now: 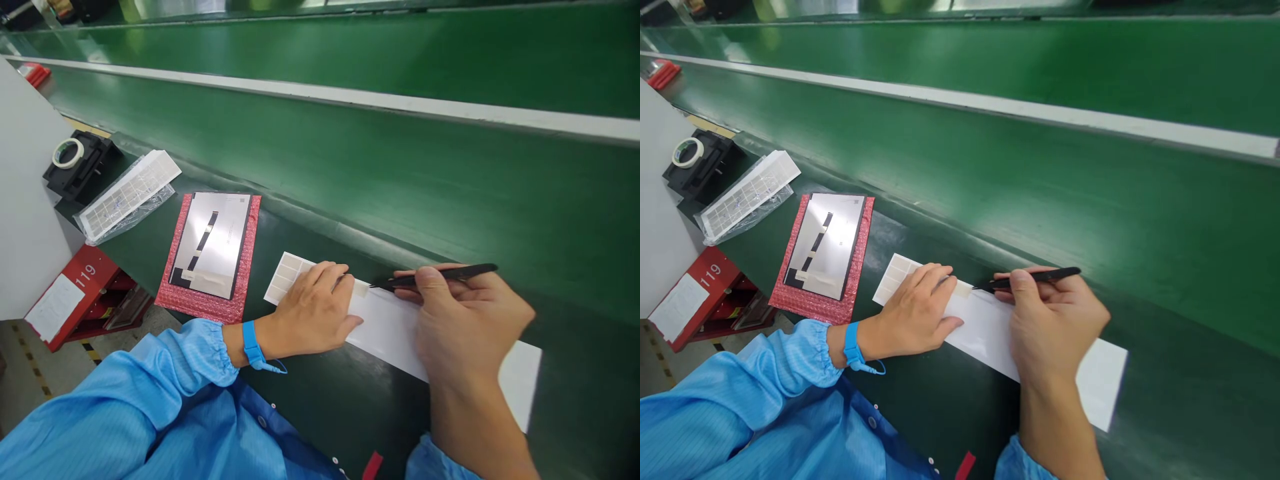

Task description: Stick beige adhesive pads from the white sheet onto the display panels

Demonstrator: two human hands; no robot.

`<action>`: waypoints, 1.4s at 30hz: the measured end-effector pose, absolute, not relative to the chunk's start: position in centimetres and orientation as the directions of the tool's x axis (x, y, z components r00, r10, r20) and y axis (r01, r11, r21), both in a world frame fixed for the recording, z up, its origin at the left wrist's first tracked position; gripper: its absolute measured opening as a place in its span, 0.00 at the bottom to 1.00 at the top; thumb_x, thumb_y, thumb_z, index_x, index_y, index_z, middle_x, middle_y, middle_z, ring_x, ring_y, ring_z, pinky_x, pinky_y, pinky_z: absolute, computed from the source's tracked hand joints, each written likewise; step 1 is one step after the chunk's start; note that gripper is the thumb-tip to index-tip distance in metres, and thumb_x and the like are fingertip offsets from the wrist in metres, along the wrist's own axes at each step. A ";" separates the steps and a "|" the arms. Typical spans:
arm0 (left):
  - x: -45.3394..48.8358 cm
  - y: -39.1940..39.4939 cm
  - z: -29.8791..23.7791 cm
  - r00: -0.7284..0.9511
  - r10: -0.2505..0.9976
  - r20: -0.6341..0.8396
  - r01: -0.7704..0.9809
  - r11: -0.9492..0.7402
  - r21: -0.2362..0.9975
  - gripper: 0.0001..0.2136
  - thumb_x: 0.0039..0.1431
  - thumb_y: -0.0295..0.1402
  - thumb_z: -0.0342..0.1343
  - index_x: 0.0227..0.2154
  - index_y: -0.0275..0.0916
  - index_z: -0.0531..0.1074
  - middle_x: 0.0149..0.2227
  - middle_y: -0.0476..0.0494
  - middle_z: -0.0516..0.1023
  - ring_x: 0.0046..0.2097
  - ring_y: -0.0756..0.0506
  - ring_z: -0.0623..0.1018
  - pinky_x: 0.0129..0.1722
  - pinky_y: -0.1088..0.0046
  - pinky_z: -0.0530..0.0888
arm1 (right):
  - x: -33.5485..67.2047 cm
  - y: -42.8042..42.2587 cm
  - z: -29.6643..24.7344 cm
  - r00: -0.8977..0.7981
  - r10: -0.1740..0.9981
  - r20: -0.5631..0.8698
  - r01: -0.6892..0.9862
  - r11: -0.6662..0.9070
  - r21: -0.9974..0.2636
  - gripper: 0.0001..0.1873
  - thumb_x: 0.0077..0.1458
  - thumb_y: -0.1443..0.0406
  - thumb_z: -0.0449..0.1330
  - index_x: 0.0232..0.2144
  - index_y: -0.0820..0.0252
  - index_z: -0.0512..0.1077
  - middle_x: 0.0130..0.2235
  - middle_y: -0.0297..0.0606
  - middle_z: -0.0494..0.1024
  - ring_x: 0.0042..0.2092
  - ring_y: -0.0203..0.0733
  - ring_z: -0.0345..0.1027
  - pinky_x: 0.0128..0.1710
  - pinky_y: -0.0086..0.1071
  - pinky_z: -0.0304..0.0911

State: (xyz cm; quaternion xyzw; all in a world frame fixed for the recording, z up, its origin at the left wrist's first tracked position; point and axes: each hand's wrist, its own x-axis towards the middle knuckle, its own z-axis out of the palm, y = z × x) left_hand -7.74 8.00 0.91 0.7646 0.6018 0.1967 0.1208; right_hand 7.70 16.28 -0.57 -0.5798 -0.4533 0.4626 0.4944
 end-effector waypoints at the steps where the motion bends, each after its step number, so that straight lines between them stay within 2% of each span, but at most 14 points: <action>1: -7.7 8.0 0.9 0.200 0.968 0.153 0.875 -0.247 0.416 0.20 0.66 0.39 0.59 0.51 0.26 0.68 0.61 0.28 0.68 0.66 0.35 0.67 0.71 0.60 0.63 | 7.7 16.3 -0.5 0.160 0.983 -0.087 0.073 -0.100 -0.992 0.25 0.41 0.53 0.70 0.35 0.66 0.72 0.35 0.50 0.77 0.32 0.44 0.75 0.29 0.24 0.73; 10: -7.6 8.0 1.1 0.196 0.973 0.122 0.868 -0.230 0.439 0.18 0.67 0.39 0.58 0.51 0.30 0.67 0.62 0.27 0.69 0.67 0.35 0.65 0.69 0.54 0.66 | 7.8 16.2 -0.5 0.113 0.990 -0.084 0.102 -0.096 -0.990 0.24 0.44 0.53 0.70 0.36 0.66 0.73 0.35 0.49 0.77 0.33 0.43 0.75 0.30 0.23 0.72; 20: -7.6 8.1 1.0 0.191 0.972 0.137 0.861 -0.232 0.452 0.20 0.66 0.39 0.60 0.52 0.29 0.67 0.61 0.29 0.69 0.66 0.34 0.67 0.69 0.56 0.65 | 7.2 16.3 -0.2 0.148 0.979 -0.137 0.100 -0.152 -0.983 0.26 0.41 0.52 0.70 0.36 0.67 0.73 0.35 0.50 0.77 0.30 0.41 0.73 0.27 0.22 0.71; 25: -7.7 8.1 1.0 0.192 0.971 0.142 0.843 -0.237 0.483 0.20 0.65 0.38 0.60 0.53 0.29 0.66 0.61 0.29 0.69 0.66 0.35 0.66 0.69 0.56 0.66 | 7.1 16.2 -0.3 0.130 0.985 -0.117 0.104 -0.131 -0.986 0.24 0.42 0.53 0.69 0.35 0.67 0.72 0.35 0.50 0.77 0.29 0.40 0.72 0.26 0.22 0.70; 31: -8.0 8.4 0.1 0.167 0.973 0.159 0.820 -0.226 0.526 0.25 0.63 0.38 0.62 0.56 0.28 0.65 0.61 0.29 0.69 0.66 0.36 0.67 0.70 0.57 0.66 | 7.3 16.1 -0.2 0.121 0.987 -0.106 -0.053 -0.100 -0.994 0.24 0.42 0.54 0.72 0.33 0.66 0.71 0.33 0.49 0.76 0.26 0.40 0.70 0.24 0.26 0.68; 35: -8.7 8.5 -0.6 0.186 0.966 0.180 0.834 -0.253 0.491 0.29 0.62 0.40 0.63 0.60 0.31 0.63 0.63 0.30 0.69 0.67 0.38 0.67 0.69 0.54 0.68 | 8.6 15.8 0.0 0.165 0.979 -0.117 -0.204 -0.082 -0.976 0.30 0.38 0.52 0.76 0.33 0.65 0.68 0.31 0.47 0.75 0.25 0.39 0.68 0.23 0.26 0.65; 37: -9.4 8.7 -0.8 0.190 0.959 0.208 0.838 -0.269 0.475 0.30 0.61 0.39 0.63 0.62 0.31 0.64 0.63 0.29 0.69 0.67 0.36 0.67 0.68 0.52 0.68 | 11.3 15.6 -0.1 0.235 0.967 -0.094 -0.212 -0.044 -0.976 0.33 0.38 0.47 0.75 0.34 0.63 0.66 0.31 0.45 0.74 0.26 0.39 0.68 0.24 0.27 0.66; 39: -10.1 9.1 -0.9 0.191 0.950 0.247 0.837 -0.289 0.464 0.27 0.62 0.36 0.62 0.61 0.31 0.65 0.63 0.28 0.70 0.66 0.33 0.68 0.67 0.47 0.68 | 16.1 15.5 -0.3 0.401 0.914 -0.068 -0.152 -0.007 -0.988 0.35 0.37 0.45 0.74 0.35 0.62 0.66 0.32 0.43 0.74 0.28 0.40 0.69 0.26 0.29 0.68; 40: -10.4 9.3 -0.9 0.198 0.943 0.268 0.840 -0.304 0.449 0.25 0.62 0.35 0.61 0.60 0.31 0.67 0.62 0.28 0.70 0.66 0.32 0.68 0.67 0.45 0.68 | 19.3 15.4 -0.3 0.517 0.854 -0.058 -0.100 -0.007 -0.995 0.34 0.36 0.45 0.73 0.35 0.62 0.67 0.33 0.43 0.74 0.29 0.41 0.70 0.27 0.31 0.70; 42: -10.3 9.6 -0.3 0.208 0.925 0.318 0.852 -0.331 0.406 0.19 0.65 0.31 0.57 0.57 0.30 0.70 0.61 0.27 0.72 0.65 0.30 0.69 0.65 0.43 0.68 | 26.4 14.8 0.0 0.734 0.679 0.002 -0.027 0.033 -0.999 0.29 0.33 0.50 0.72 0.31 0.61 0.66 0.31 0.39 0.71 0.29 0.40 0.68 0.25 0.31 0.69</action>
